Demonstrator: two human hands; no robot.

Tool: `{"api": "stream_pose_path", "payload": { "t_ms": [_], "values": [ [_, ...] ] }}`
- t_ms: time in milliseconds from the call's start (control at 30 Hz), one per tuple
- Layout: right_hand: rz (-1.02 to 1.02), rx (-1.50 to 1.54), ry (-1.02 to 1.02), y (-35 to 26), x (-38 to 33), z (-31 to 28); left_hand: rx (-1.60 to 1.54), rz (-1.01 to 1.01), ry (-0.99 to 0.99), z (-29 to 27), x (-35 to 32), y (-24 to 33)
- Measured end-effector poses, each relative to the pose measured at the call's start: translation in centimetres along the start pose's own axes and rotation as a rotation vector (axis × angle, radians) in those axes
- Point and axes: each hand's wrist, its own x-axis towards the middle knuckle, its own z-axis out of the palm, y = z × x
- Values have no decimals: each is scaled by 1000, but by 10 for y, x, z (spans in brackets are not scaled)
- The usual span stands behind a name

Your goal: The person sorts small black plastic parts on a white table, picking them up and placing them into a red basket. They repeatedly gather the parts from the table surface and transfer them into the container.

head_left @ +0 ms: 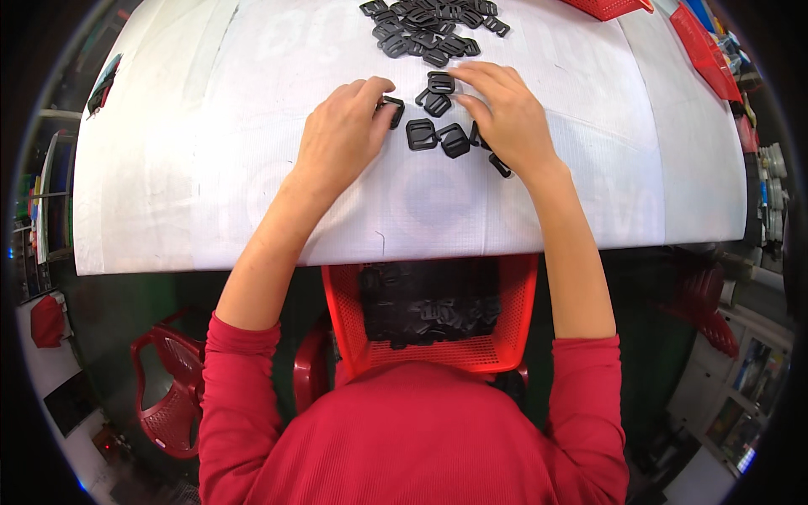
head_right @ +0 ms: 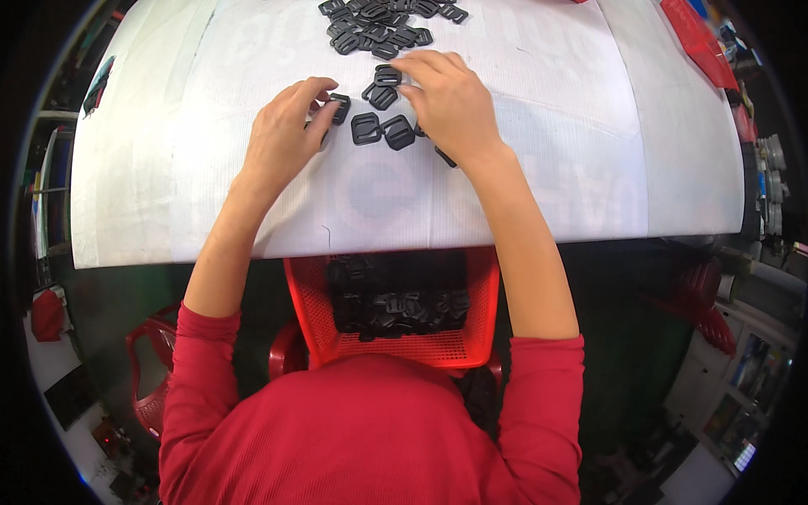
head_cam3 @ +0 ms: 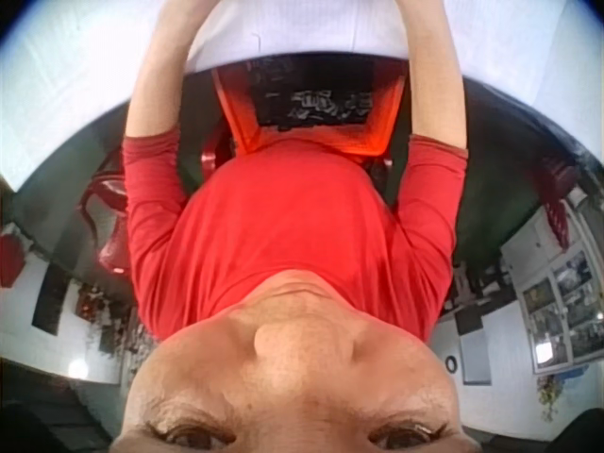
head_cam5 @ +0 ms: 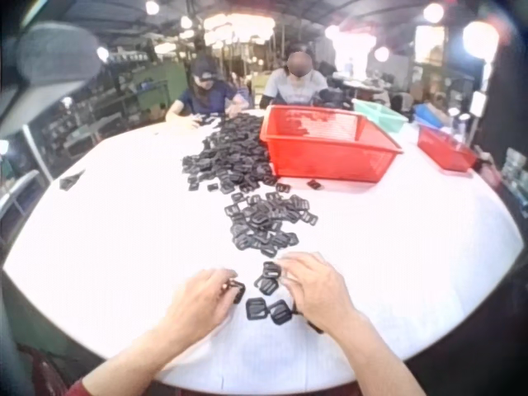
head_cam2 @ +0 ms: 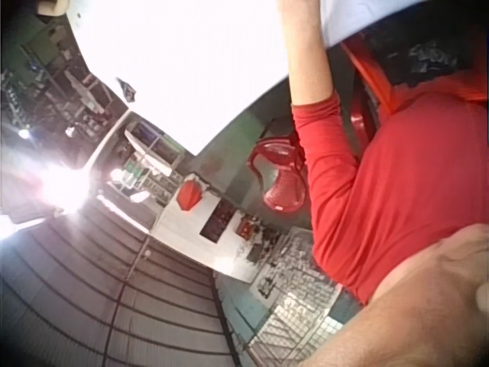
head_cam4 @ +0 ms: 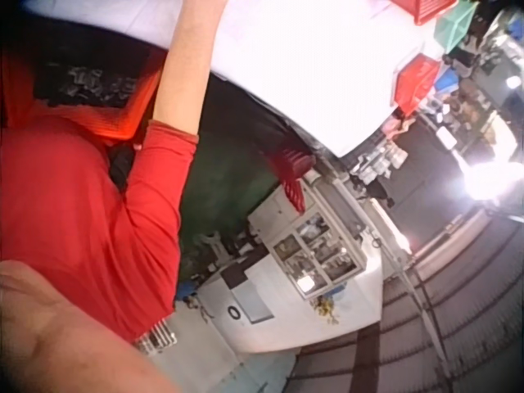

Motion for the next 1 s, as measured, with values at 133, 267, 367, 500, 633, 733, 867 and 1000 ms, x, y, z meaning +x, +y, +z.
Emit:
{"api": "stream_pose_path", "payload": {
  "t_ms": [133, 267, 367, 500, 633, 733, 867, 1000],
  "values": [
    [-75, -176, -138, 11, 7, 15, 50, 160, 52, 2, -10, 5],
    [47, -193, -209, 12, -2, -11, 129, 228, 27, 5, -9, -11],
    [180, -36, -238, 13, -16, -32, -74, 105, 73, 7, -1, -16],
    [254, -74, -172, 26, -52, -32, -399, -363, -230, -14, -2, 4],
    [215, -121, -237, 19, -51, -26, -76, -66, 63, 2, -9, -38],
    [181, -98, -217, 18, -40, -13, -135, -15, 21, 3, -6, -45],
    [87, 26, -94, 28, -5, 4, -172, 63, -33, 15, -9, -31],
    [-89, -176, -92, 21, 25, 23, -135, 96, -93, 23, -23, -6]
  ]
}}
